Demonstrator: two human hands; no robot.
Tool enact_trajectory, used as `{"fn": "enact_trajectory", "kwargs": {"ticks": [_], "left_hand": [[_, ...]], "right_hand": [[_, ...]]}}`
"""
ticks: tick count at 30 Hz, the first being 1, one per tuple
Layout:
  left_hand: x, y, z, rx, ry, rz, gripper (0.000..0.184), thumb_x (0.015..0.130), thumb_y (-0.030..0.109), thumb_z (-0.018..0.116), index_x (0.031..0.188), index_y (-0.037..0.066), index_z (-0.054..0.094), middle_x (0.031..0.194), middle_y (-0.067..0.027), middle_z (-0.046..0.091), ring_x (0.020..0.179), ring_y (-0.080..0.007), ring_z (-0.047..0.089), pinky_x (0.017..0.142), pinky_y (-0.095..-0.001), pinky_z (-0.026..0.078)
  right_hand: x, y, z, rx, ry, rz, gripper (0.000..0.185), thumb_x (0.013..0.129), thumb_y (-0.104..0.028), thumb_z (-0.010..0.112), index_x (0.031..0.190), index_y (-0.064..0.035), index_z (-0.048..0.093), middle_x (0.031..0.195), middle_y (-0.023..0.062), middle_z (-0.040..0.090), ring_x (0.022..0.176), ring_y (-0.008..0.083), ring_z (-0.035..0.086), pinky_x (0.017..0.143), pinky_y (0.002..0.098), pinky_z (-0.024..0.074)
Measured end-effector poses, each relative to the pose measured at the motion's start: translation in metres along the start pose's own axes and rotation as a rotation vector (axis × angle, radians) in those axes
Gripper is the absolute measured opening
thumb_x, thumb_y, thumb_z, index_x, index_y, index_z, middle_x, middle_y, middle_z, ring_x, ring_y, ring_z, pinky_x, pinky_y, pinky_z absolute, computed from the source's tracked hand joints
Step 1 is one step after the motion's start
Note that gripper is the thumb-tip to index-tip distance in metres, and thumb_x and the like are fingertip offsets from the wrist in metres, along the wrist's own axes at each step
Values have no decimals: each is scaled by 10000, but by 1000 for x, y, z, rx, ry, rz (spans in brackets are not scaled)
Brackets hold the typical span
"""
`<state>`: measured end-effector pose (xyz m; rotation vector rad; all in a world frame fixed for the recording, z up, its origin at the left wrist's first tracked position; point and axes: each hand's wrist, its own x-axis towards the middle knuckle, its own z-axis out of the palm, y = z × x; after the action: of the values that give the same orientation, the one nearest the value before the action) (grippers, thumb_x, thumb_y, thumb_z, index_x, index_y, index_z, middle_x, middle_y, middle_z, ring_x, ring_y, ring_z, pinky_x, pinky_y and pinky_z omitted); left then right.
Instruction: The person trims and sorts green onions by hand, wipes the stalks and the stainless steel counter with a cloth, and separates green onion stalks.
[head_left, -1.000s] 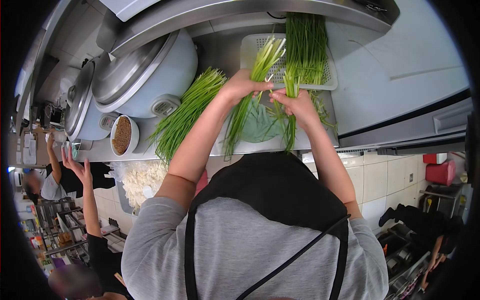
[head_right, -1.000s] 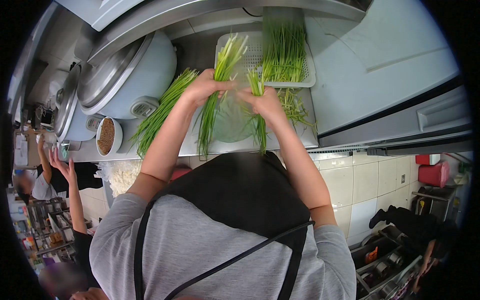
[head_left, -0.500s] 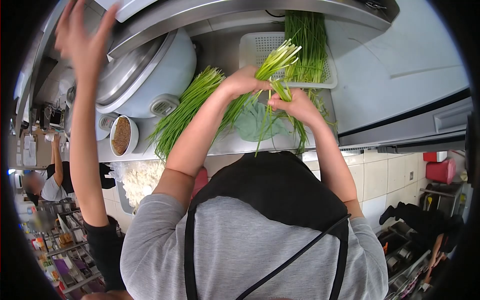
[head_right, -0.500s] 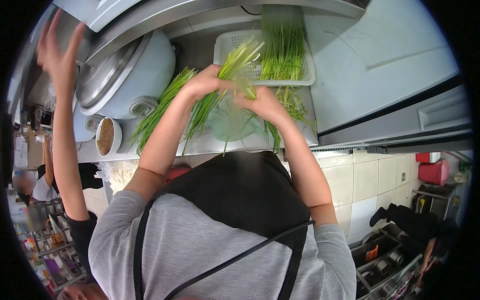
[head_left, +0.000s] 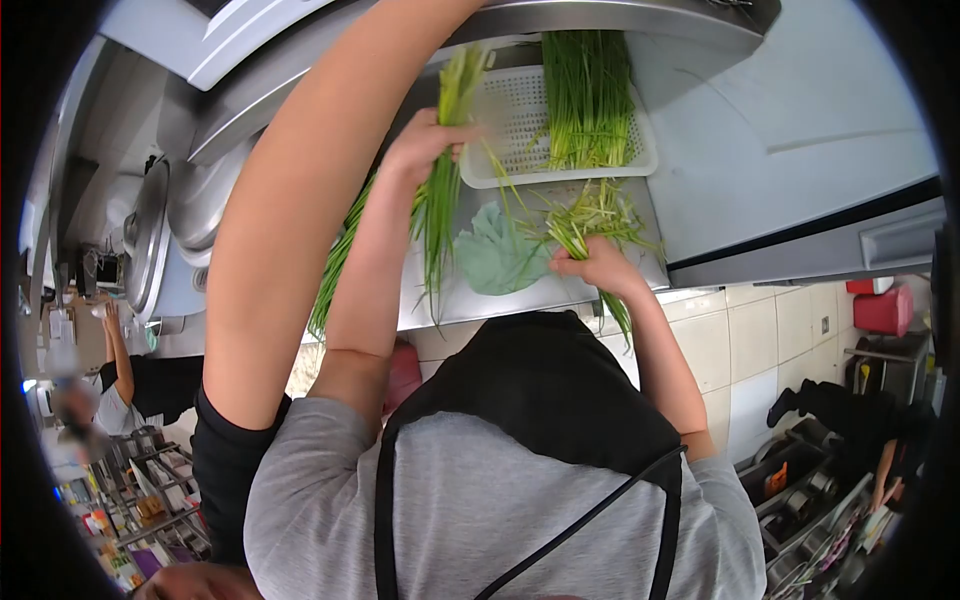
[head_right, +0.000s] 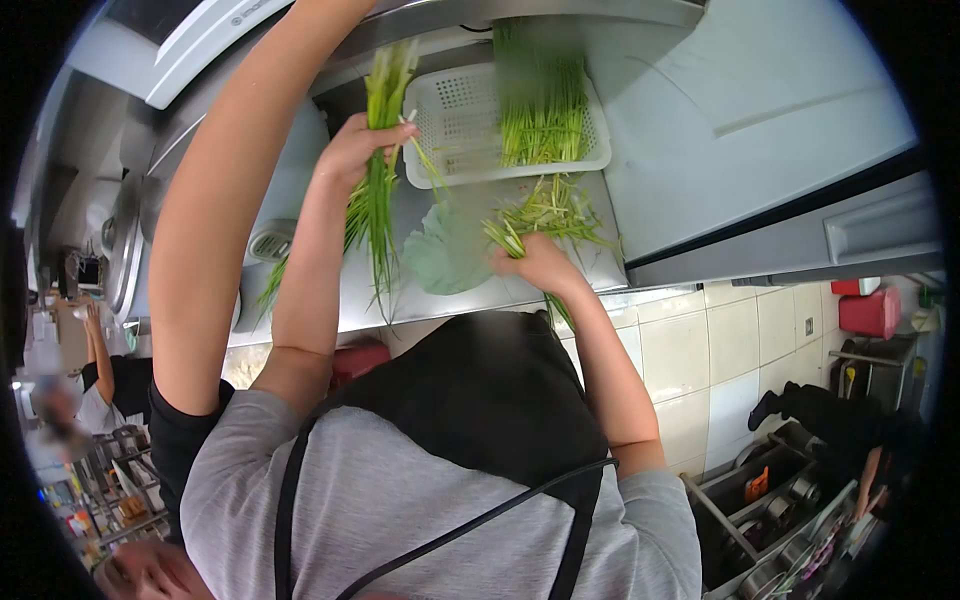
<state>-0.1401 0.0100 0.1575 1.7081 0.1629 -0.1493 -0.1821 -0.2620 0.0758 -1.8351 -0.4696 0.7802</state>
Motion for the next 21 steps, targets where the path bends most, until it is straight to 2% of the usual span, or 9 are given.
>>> {"fn": "enact_trajectory", "kwargs": {"ticks": [4, 6, 9, 11, 13, 15, 17, 19, 21], "left_hand": [[3, 4, -14, -50, 73, -1, 194, 733, 142, 640, 841, -13, 594, 666, 3, 514, 545, -61, 398, 476, -200, 305], [2, 4, -17, -63, 67, 5, 200, 737, 143, 637, 849, -16, 593, 673, 2, 514, 544, -59, 397, 475, -199, 304], [-3, 11, -27, -95, 74, 13, 197, 745, 135, 627, 860, -21, 590, 688, -1, 511, 540, -55, 392, 473, -200, 306], [-9, 19, -31, -97, 202, 84, 198, 745, 135, 625, 858, -23, 590, 677, 3, 506, 539, -55, 390, 472, -200, 307], [-12, 16, -26, -120, 229, 54, 200, 740, 136, 629, 860, -20, 591, 677, -2, 511, 540, -57, 391, 473, -200, 307], [-20, 11, -12, 4, 91, 4, 196, 733, 139, 638, 845, -16, 594, 678, -6, 516, 541, -57, 389, 473, -197, 302], [-33, 5, 11, 13, 96, -5, 184, 721, 142, 649, 817, -6, 595, 671, -9, 522, 532, -57, 394, 460, -201, 299], [-45, 1, 37, 36, 84, -74, 208, 678, 158, 695, 753, 4, 576, 618, -8, 511, 506, -90, 415, 446, -227, 314], [-57, 2, 66, 81, 136, -58, 223, 668, 156, 704, 749, 2, 565, 625, -24, 524, 497, -94, 422, 436, -233, 321]], "right_hand": [[-12, 39, -14, 1, 106, 87, 156, 685, -156, 641, 733, -10, 614, 626, 23, 559, 554, 91, 473, 515, 241, 383], [-12, 57, -21, 99, 362, 100, 167, 672, -149, 610, 742, 2, 611, 631, 88, 592, 590, 158, 554, 569, 281, 425], [-13, 62, -36, -19, 492, 60, 161, 678, -151, 618, 736, -1, 614, 614, 88, 591, 560, 161, 550, 548, 284, 422], [-7, 71, -42, -61, 507, 70, 172, 664, -155, 642, 747, -6, 621, 596, 97, 590, 552, 168, 553, 536, 288, 420], [2, 74, -43, -60, 645, 73, 176, 657, -121, 648, 795, -16, 616, 622, 91, 595, 540, 170, 549, 525, 290, 417], [14, 74, -45, 91, 638, -43, 183, 659, -114, 652, 808, -17, 606, 633, 73, 592, 545, 159, 540, 523, 283, 414], [17, 72, -53, 251, 612, -163, 191, 662, -106, 656, 821, -19, 596, 644, 55, 590, 549, 148, 532, 521, 277, 411], [10, 56, -65, 422, 524, 17, 208, 677, -87, 653, 848, -10, 563, 686, 19, 573, 586, 120, 504, 539, 256, 406], [2, 48, -72, 492, 449, 2, 227, 684, -92, 653, 872, -3, 561, 717, 15, 566, 607, 110, 493, 553, 247, 403]]}}
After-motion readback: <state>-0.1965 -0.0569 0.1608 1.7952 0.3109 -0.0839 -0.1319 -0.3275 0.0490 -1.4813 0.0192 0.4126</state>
